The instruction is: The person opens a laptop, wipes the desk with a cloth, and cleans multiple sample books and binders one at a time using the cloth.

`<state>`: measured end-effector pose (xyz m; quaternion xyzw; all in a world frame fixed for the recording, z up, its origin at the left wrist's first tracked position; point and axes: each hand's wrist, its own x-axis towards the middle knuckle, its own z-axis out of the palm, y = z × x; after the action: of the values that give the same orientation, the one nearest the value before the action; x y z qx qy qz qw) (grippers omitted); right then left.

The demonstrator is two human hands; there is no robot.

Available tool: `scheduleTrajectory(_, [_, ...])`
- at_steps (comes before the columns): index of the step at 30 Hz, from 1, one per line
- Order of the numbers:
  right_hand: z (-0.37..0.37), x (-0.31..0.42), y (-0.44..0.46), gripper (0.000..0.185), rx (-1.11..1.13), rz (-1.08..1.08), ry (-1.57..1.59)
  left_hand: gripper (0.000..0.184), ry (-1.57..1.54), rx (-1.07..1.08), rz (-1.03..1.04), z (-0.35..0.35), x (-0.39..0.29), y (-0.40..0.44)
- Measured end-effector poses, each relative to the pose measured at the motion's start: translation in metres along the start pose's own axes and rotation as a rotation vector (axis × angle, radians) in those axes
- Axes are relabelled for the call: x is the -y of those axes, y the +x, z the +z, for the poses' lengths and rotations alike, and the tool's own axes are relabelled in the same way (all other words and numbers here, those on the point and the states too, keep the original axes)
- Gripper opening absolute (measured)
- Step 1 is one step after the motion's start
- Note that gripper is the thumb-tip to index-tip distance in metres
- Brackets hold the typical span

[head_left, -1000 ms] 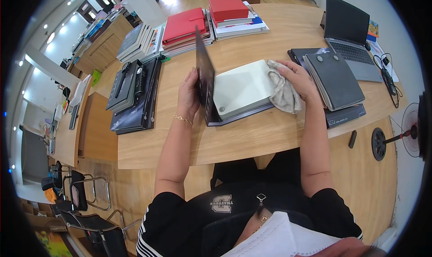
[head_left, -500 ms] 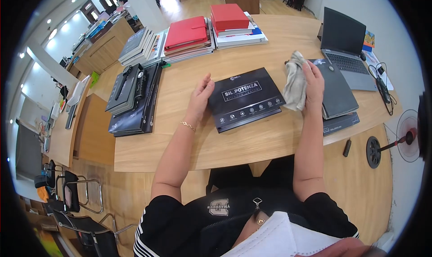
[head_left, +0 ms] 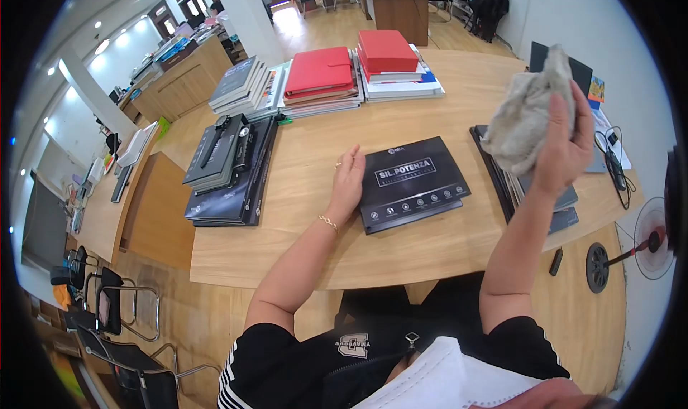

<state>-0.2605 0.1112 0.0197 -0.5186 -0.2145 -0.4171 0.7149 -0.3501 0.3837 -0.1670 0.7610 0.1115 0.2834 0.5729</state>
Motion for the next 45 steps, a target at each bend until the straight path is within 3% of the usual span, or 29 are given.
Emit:
scheduleTrajectory(4, [0.005,-0.015,-0.008,0.032,0.189,0.173,0.031,0.056,-0.018,-0.034,-0.002,0.005,-0.004,-0.002])
scheduleTrajectory(6, [0.015,-0.037,-0.035,0.038,0.488,0.186,-0.286,0.060,-0.053,-0.050,-0.017,0.005,-0.010,-0.004])
scheduleTrajectory(8, [0.024,-0.068,-0.066,0.050,1.013,0.021,-0.779,0.062,-0.073,-0.093,-0.005,0.009,0.000,-0.003])
scheduleTrajectory(9, [0.026,-0.084,-0.085,0.058,1.294,0.035,-0.809,0.062,-0.079,-0.113,-0.002,0.010,0.003,-0.002])
scheduleTrajectory(10, [0.029,-0.082,-0.115,0.058,1.342,0.005,-0.933,0.065,-0.029,-0.104,-0.007,0.009,-0.008,-0.006])
scheduleTrajectory(13, [0.034,-0.099,-0.136,0.055,1.202,-0.128,-0.849,0.068,-0.037,-0.108,-0.021,0.009,-0.008,-0.003])
scheduleTrajectory(18, [0.053,-0.085,-0.166,0.051,1.243,-0.161,-0.780,0.065,-0.112,-0.193,-0.035,0.011,-0.008,-0.006])
scheduleTrajectory(24, [0.056,-0.051,-0.194,0.044,1.294,-0.199,-0.479,0.056,-0.204,-0.338,0.010,0.007,0.004,-0.003])
scheduleTrajectory(27, [0.039,-0.039,-0.184,0.043,1.329,-0.186,-0.356,0.053,-0.162,-0.296,-0.111,-0.008,0.001,-0.001])
scheduleTrajectory(33, [0.009,-0.044,-0.150,0.039,1.289,-0.126,-0.369,0.047,-0.251,-0.194,0.004,-0.002,0.014,0.003])
scheduleTrajectory(37, [0.006,-0.074,-0.142,0.040,1.186,-0.102,-0.405,0.072,0.056,0.150,0.053,0.007,-0.022,-0.021])
scheduleTrajectory(38, [0.007,-0.077,-0.141,0.041,1.191,-0.082,-0.402,0.107,-0.018,0.271,0.116,0.012,-0.011,-0.017])
scheduleTrajectory(41, [0.007,-0.076,-0.140,0.042,1.192,-0.094,-0.390,0.134,0.308,0.375,0.281,0.011,-0.031,-0.030])
scheduleTrajectory(42, [0.007,-0.074,-0.139,0.042,1.192,-0.087,-0.393,0.154,0.413,0.456,0.227,0.011,-0.029,-0.029])
scheduleTrajectory(45, [0.006,-0.071,-0.139,0.044,1.192,-0.076,-0.401,0.157,0.418,0.480,0.194,0.014,-0.026,-0.031])
